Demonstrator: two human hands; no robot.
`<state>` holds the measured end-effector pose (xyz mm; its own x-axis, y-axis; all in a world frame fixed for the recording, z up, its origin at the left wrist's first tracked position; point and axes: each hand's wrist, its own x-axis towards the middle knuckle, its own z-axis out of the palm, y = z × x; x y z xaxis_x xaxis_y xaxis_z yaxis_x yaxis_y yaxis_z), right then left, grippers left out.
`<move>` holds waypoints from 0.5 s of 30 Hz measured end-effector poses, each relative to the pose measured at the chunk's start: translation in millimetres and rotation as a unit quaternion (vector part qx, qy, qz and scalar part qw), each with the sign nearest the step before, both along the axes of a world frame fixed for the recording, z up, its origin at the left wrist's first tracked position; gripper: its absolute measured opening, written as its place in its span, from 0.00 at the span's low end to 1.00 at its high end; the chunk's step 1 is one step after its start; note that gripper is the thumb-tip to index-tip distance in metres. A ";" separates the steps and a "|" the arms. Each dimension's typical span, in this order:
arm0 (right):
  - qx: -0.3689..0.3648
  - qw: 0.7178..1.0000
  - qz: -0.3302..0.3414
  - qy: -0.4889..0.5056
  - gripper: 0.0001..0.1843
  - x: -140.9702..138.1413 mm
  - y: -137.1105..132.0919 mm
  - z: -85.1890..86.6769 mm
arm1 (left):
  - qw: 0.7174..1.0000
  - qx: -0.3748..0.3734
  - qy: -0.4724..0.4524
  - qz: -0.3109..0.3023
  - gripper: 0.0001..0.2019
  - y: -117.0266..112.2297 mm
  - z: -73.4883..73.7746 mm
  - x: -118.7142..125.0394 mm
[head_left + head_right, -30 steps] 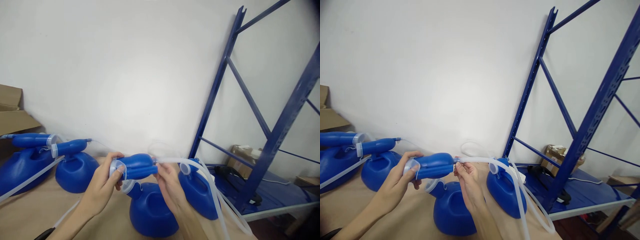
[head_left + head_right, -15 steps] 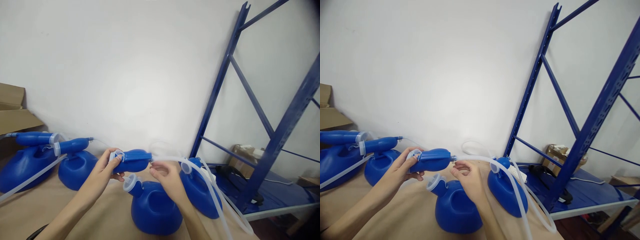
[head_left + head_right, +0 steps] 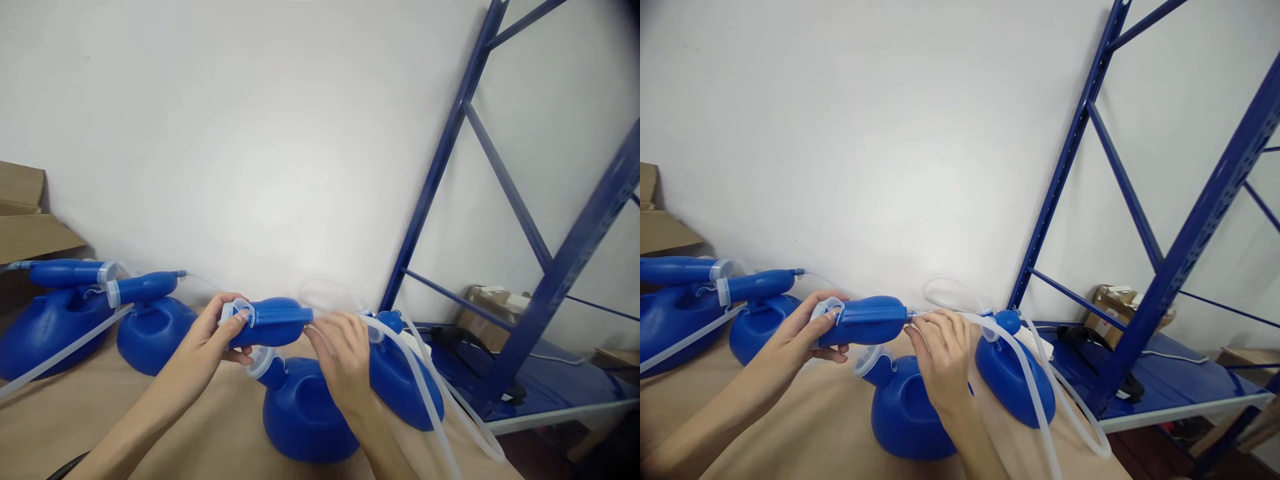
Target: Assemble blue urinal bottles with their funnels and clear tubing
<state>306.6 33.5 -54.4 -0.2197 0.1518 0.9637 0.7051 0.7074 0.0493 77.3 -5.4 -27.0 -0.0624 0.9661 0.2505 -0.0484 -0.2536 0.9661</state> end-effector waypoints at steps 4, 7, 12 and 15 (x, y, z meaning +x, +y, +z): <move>0.027 0.999 -0.015 -0.009 0.14 -1.1 1.3 -4.4 | 1.000 -0.004 -0.001 0.001 0.24 -5.0 0.9 4.5; 0.056 0.998 -0.034 -0.020 0.18 0.4 4.4 -7.5 | 1.000 -0.017 0.014 -0.013 0.24 -8.3 0.0 10.3; 0.052 0.996 -0.066 -0.042 0.13 5.8 9.9 -6.9 | 1.000 -0.031 0.003 -0.004 0.24 -10.0 0.0 14.8; 0.017 0.996 -0.055 -0.067 0.12 12.1 11.7 -3.1 | 0.999 -0.037 -0.009 -0.004 0.25 -10.2 3.2 11.5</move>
